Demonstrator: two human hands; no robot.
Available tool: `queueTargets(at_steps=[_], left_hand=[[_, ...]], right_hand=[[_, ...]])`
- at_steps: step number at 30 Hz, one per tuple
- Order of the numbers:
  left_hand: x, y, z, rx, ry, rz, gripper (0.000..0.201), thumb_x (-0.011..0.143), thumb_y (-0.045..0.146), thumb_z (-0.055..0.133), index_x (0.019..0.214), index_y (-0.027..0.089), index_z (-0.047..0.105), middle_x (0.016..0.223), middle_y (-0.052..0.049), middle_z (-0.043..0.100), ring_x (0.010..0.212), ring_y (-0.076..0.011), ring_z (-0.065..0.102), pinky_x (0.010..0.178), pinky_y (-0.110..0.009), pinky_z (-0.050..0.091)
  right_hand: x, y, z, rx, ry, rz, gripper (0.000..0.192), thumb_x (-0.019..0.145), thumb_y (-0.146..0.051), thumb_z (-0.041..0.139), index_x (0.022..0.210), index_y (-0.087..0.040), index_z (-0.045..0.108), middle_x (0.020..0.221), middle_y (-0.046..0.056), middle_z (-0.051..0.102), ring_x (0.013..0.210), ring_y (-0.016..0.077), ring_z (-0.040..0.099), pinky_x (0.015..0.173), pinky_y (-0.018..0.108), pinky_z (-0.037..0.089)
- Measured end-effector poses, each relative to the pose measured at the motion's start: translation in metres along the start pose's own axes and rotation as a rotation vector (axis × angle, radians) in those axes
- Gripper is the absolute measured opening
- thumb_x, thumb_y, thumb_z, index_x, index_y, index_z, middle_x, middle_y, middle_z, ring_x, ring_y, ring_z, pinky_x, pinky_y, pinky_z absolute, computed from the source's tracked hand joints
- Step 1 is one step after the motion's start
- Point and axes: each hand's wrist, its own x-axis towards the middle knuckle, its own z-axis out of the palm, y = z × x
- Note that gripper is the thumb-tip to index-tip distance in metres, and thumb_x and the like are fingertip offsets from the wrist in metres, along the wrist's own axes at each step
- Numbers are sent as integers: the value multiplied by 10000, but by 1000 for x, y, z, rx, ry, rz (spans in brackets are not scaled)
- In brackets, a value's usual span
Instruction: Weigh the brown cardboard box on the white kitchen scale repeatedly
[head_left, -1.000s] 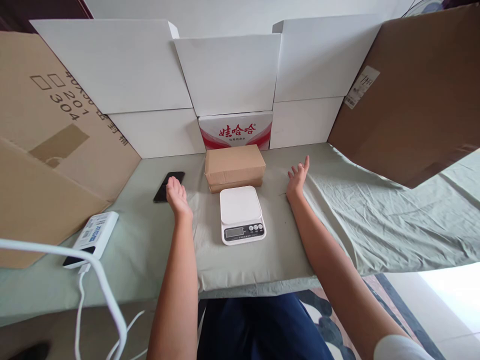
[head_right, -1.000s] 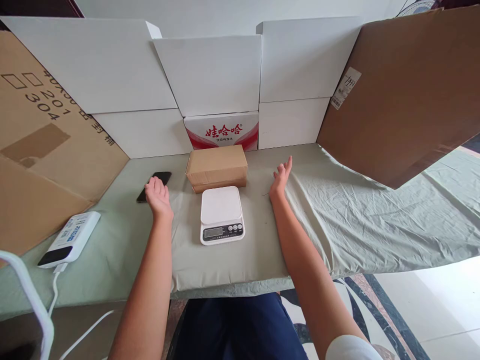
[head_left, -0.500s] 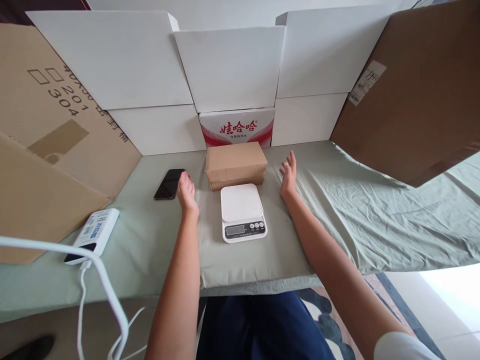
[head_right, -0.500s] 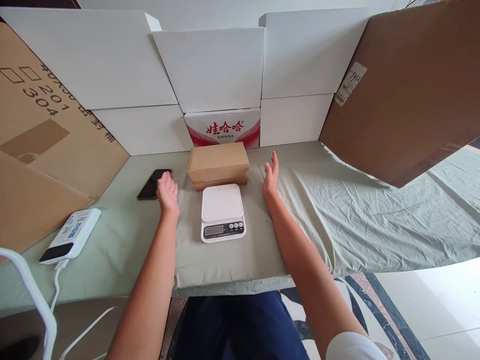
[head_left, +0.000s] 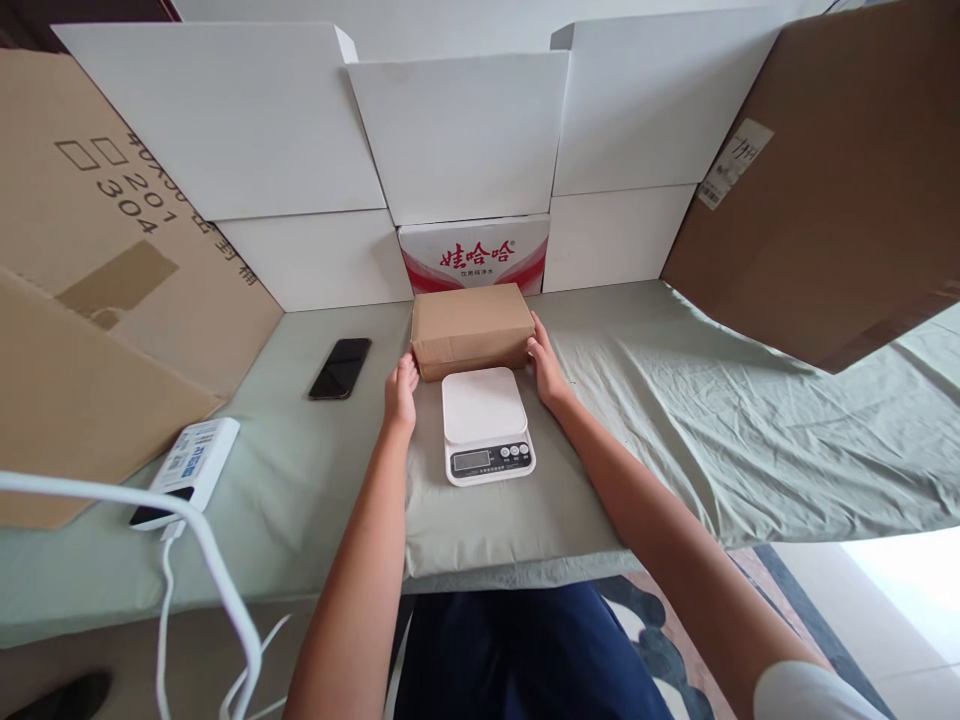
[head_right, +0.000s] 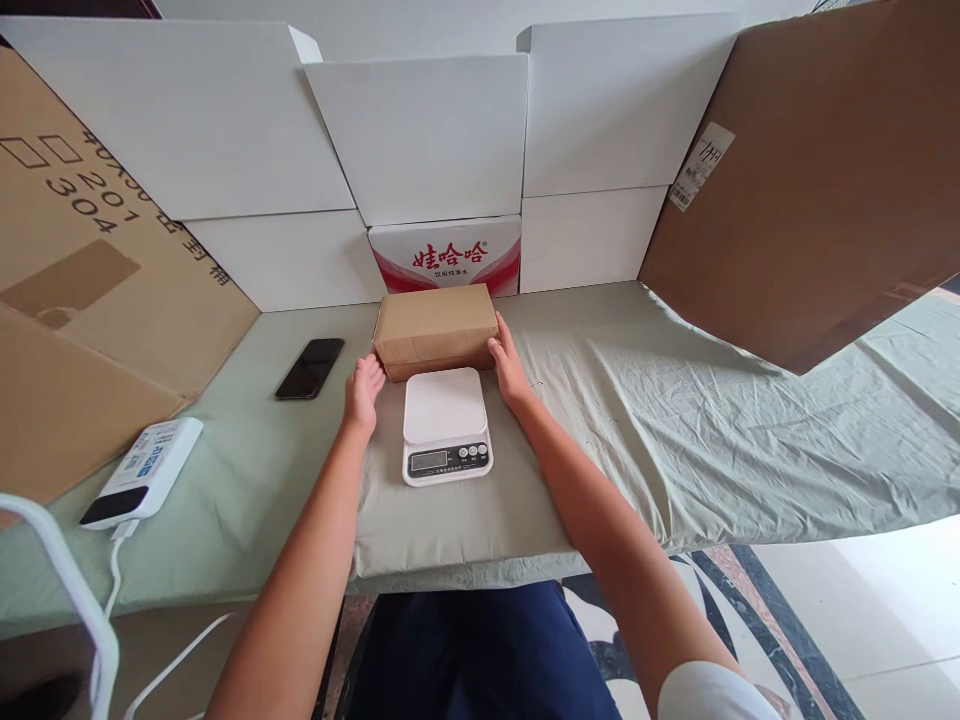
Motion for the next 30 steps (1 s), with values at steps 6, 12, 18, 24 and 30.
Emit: queueTargets(at_steps=[6, 12, 18, 24, 30], left_hand=[[-40, 32, -8, -60, -4, 254, 857, 827, 801, 537, 1409, 180, 633, 1511, -195, 554, 1466, -337, 446, 1203, -460, 354], [-115, 27, -30, -7, -28, 237, 803, 870, 751, 524, 1413, 170, 631, 1458, -202, 602, 1429, -371, 487, 1191, -520, 372], [-129, 18, -37, -12, -46, 197, 809, 873, 759, 507, 1423, 177, 624, 1471, -203, 589, 1435, -372, 479, 1192, -534, 371], [-129, 21, -36, 3, -72, 199, 804, 894, 747, 484, 1449, 177, 596, 1502, -191, 563, 1453, -357, 459, 1204, -515, 359], [-132, 22, -34, 12, -57, 204, 814, 886, 756, 485, 1423, 159, 621, 1472, -207, 588, 1410, -367, 515, 1190, -527, 377]], right_hand=[[-29, -37, 8, -59, 4, -195, 780, 962, -676, 418, 1628, -410, 112, 1742, -74, 136, 1616, 271, 161, 1321, 522, 201], [-98, -45, -9, -183, -27, -185, 809, 946, -678, 481, 1626, -407, 136, 1724, -3, 170, 1602, 330, 171, 1293, 575, 241], [-112, -40, -12, -166, -25, -164, 740, 967, -657, 451, 1611, -411, 181, 1695, 14, 237, 1576, 332, 245, 1263, 582, 297], [-108, -41, -11, -128, -10, -160, 688, 980, -627, 447, 1595, -419, 219, 1694, 0, 248, 1577, 317, 248, 1257, 574, 308], [-109, -41, -10, -137, 11, -149, 680, 974, -637, 443, 1584, -407, 247, 1673, 20, 289, 1541, 317, 311, 1232, 569, 337]])
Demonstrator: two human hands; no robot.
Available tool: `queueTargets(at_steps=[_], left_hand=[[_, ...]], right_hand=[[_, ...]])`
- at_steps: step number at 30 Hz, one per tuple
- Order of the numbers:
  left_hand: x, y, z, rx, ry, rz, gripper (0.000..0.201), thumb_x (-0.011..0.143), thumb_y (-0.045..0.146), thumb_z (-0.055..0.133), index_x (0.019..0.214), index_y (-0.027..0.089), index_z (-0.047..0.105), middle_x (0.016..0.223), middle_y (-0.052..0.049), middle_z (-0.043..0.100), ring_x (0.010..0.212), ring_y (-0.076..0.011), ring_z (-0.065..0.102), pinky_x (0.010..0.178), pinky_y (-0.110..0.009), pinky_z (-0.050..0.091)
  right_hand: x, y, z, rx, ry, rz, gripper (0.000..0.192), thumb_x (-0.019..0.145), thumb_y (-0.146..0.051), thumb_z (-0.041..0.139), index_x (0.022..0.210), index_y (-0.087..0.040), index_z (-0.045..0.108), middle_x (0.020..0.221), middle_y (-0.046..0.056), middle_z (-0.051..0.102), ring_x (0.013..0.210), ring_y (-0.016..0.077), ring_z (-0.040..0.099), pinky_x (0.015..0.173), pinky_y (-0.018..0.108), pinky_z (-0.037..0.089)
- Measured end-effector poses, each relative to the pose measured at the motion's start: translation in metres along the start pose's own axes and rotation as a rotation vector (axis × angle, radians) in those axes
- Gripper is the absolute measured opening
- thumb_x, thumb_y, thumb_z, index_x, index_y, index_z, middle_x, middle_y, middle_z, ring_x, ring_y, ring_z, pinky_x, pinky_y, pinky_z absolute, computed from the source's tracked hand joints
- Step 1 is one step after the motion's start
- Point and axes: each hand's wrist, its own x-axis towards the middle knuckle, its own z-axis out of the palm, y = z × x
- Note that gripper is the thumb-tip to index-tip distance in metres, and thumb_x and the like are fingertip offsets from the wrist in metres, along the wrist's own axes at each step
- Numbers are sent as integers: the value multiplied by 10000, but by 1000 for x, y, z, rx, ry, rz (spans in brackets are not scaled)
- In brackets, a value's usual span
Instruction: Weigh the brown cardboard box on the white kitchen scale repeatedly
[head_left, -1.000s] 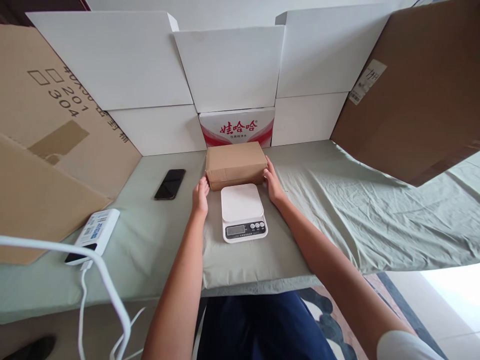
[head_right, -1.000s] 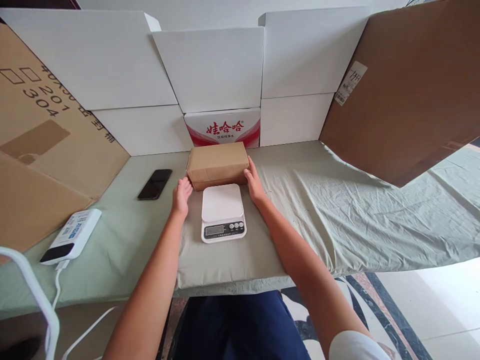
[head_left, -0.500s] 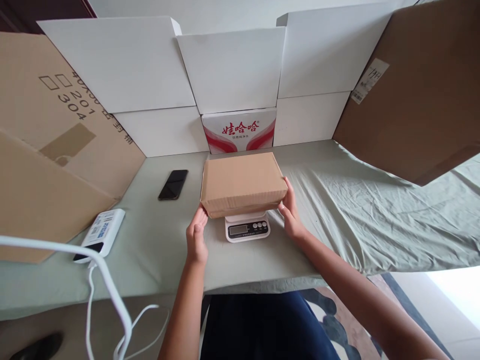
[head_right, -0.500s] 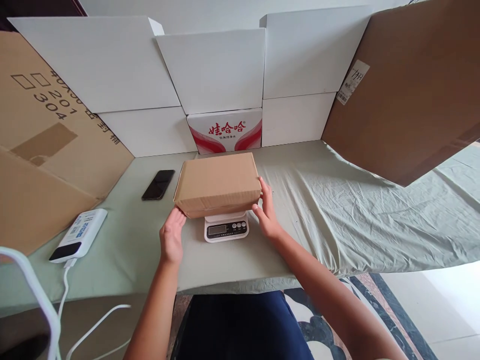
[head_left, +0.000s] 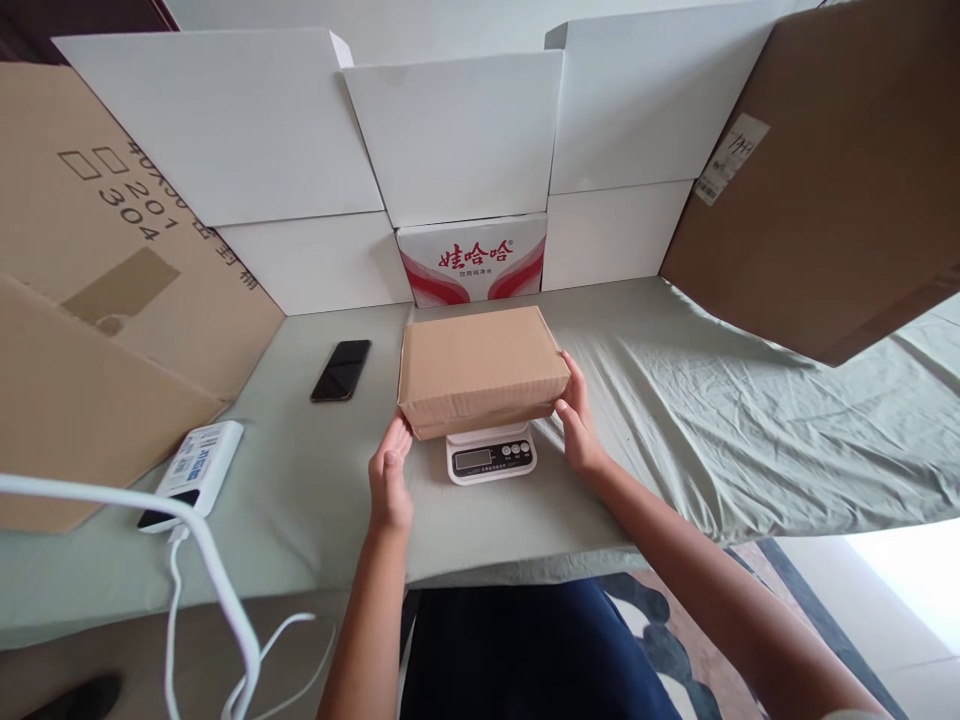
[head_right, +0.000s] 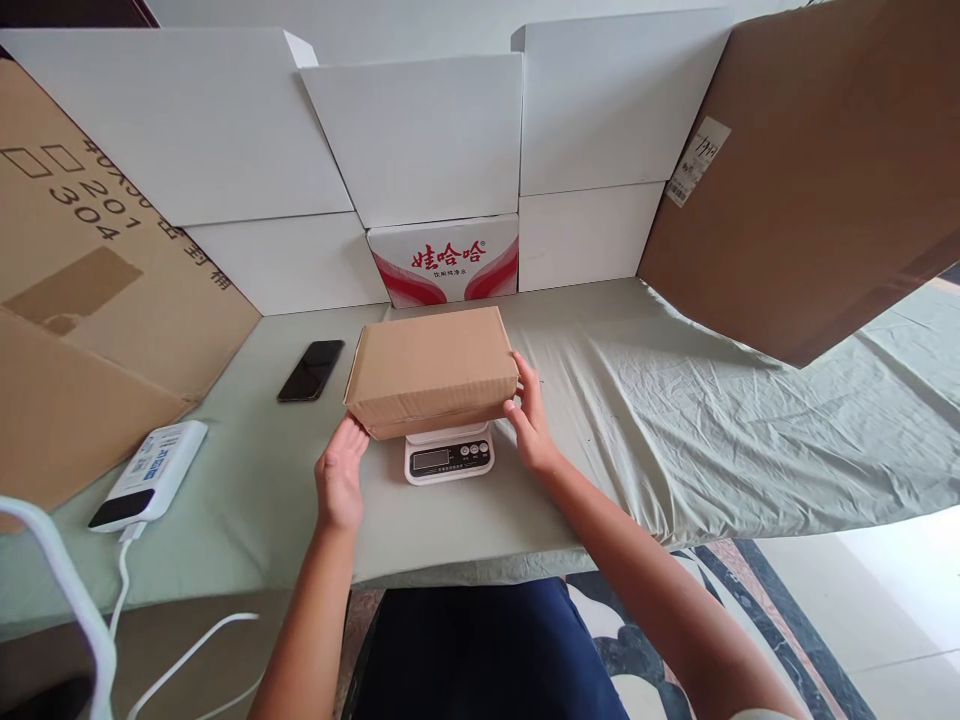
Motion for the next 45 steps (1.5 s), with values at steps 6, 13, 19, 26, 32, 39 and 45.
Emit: queueTargets(at_steps=[6, 13, 19, 26, 32, 39, 45], left_hand=[[6, 11, -1, 5, 113, 94, 762, 905, 728, 463, 1459, 221, 590, 1590, -146, 475, 1501, -333, 395, 1225, -478, 330], [10, 19, -1, -65, 180, 53, 693, 921, 719, 421, 1413, 281, 638, 1595, -86, 479, 1514, -303, 380, 1228, -457, 326], [8, 14, 0, -43, 103, 3, 729, 907, 734, 447, 1437, 263, 615, 1599, -112, 469, 1505, -319, 392, 1226, -464, 330], [6, 6, -2, -33, 19, -50, 738, 905, 707, 505, 1462, 231, 587, 1554, -159, 517, 1468, -336, 447, 1221, -494, 333], [5, 6, -3, 4, -25, -30, 706, 932, 662, 501, 1485, 228, 561, 1573, -145, 499, 1473, -320, 445, 1230, -472, 321], [4, 5, 2, 20, -14, -53, 780, 881, 721, 526, 1478, 221, 564, 1556, -164, 516, 1471, -340, 446, 1217, -479, 339], [31, 15, 13, 13, -43, -42, 833, 847, 757, 536, 1471, 207, 565, 1524, -187, 543, 1447, -361, 474, 1172, -492, 395]], right_hand=[[9, 1, -8, -20, 202, -23, 685, 933, -648, 444, 1562, -427, 290, 1559, 52, 404, 1426, 329, 448, 1136, 579, 426], [18, -1, -16, -19, 365, 8, 716, 887, -666, 397, 1559, -455, 268, 1515, 51, 430, 1391, 345, 484, 1107, 592, 439], [11, -2, -7, 46, 199, 51, 666, 911, -656, 435, 1524, -401, 383, 1488, 62, 504, 1397, 342, 487, 1134, 573, 428], [9, -2, -6, 35, 106, 68, 656, 942, -675, 420, 1529, -383, 386, 1585, 41, 458, 1455, 332, 447, 1173, 553, 407], [5, -6, -3, 61, 68, 70, 673, 946, -659, 470, 1554, -397, 346, 1659, 10, 373, 1523, 336, 360, 1227, 581, 345], [2, -9, 3, 70, 36, 86, 684, 970, -648, 429, 1589, -410, 260, 1693, -27, 314, 1567, 308, 304, 1266, 574, 311], [25, -19, 10, 29, 55, 27, 752, 956, -708, 391, 1613, -409, 181, 1723, -61, 218, 1608, 300, 203, 1305, 578, 241]])
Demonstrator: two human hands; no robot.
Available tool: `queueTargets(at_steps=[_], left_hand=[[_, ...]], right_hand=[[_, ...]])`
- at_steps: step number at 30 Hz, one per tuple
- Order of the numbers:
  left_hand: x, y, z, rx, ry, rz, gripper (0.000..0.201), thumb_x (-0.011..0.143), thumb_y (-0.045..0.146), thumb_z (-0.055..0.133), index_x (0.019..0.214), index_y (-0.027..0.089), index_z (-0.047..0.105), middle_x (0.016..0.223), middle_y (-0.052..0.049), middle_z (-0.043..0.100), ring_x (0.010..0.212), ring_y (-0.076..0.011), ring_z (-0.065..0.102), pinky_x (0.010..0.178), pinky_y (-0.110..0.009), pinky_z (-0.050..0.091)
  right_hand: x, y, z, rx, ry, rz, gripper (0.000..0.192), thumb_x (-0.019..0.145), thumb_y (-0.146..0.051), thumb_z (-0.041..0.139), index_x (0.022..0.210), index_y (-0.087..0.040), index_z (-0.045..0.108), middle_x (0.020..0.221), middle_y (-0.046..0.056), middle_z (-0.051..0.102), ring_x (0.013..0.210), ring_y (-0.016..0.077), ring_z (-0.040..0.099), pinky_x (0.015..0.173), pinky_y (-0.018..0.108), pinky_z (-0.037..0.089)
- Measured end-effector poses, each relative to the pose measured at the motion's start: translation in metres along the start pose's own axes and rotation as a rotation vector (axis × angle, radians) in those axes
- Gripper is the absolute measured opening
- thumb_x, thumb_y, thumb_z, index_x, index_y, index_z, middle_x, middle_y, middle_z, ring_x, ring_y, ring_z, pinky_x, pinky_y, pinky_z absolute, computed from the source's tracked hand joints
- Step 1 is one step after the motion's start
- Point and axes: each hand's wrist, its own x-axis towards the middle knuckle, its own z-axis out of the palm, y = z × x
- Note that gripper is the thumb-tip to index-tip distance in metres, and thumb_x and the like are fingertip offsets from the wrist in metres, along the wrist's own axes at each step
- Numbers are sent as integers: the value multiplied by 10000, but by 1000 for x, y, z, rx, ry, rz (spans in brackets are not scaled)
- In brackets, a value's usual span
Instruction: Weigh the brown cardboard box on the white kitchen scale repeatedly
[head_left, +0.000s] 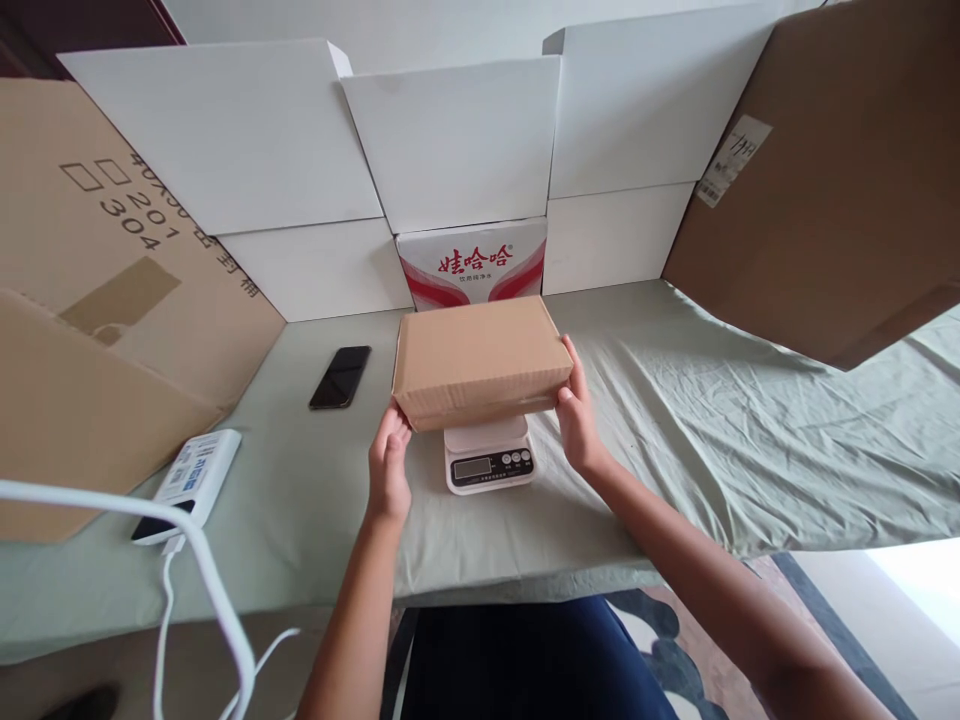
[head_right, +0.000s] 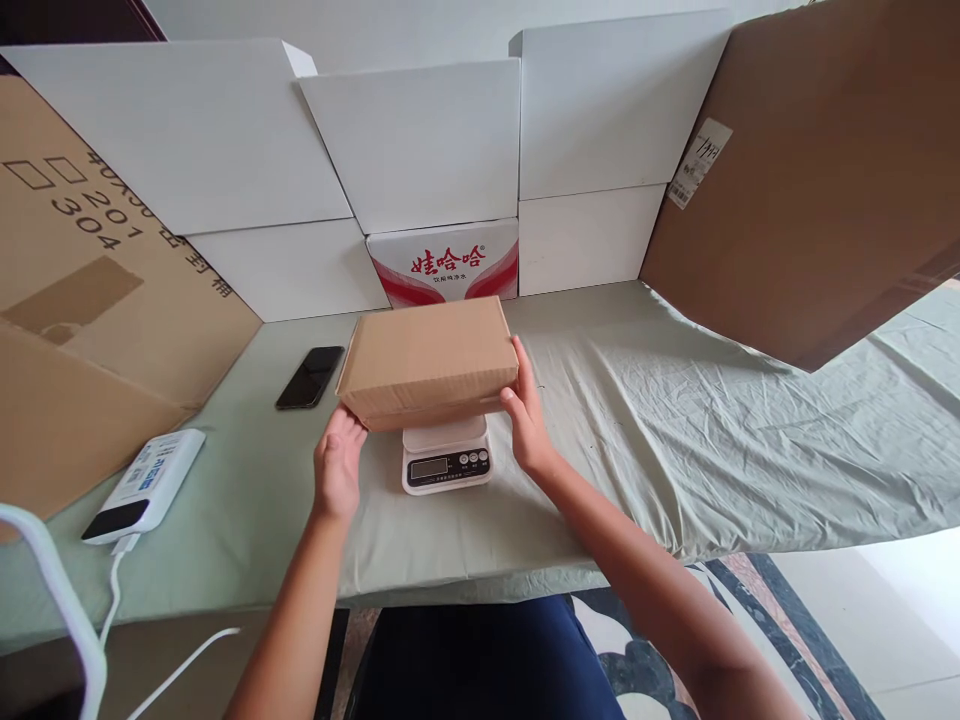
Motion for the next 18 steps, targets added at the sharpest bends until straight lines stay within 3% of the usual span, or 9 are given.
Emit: queueTargets(at_steps=[4, 8, 13, 18], left_hand=[[59, 1, 10, -43, -10, 63, 787, 839, 752, 562, 1423, 226, 609, 1514, -177, 557, 1447, -337, 479, 1176, -471, 380], [103, -25, 16, -91, 35, -7, 830, 768, 798, 603, 1352, 210, 655, 1477, -207, 584, 1426, -337, 507, 1166, -475, 386], [108, -54, 14, -109, 45, -68, 815, 745, 819, 606, 1306, 231, 677, 1492, -195, 572, 1441, -315, 493, 1162, -452, 391], [107, -66, 13, -86, 48, -129, 741, 755, 775, 642, 1254, 230, 693, 1433, -188, 622, 1413, -321, 526, 1140, -465, 421]], right_hand=[[52, 0, 4, -41, 24, -130, 780, 933, -741, 401, 1607, -426, 169, 1719, -73, 211, 1606, 292, 202, 1310, 556, 226], [88, 30, 14, -62, 9, -137, 778, 936, -755, 337, 1599, -373, 198, 1709, -28, 239, 1602, 284, 203, 1299, 533, 246], [90, 70, 22, 7, 33, -41, 790, 907, -716, 422, 1562, -305, 259, 1679, 24, 285, 1575, 269, 253, 1308, 500, 220], [91, 75, 20, -33, 13, 3, 756, 903, -719, 406, 1533, -319, 281, 1641, 30, 349, 1539, 268, 306, 1296, 503, 242]])
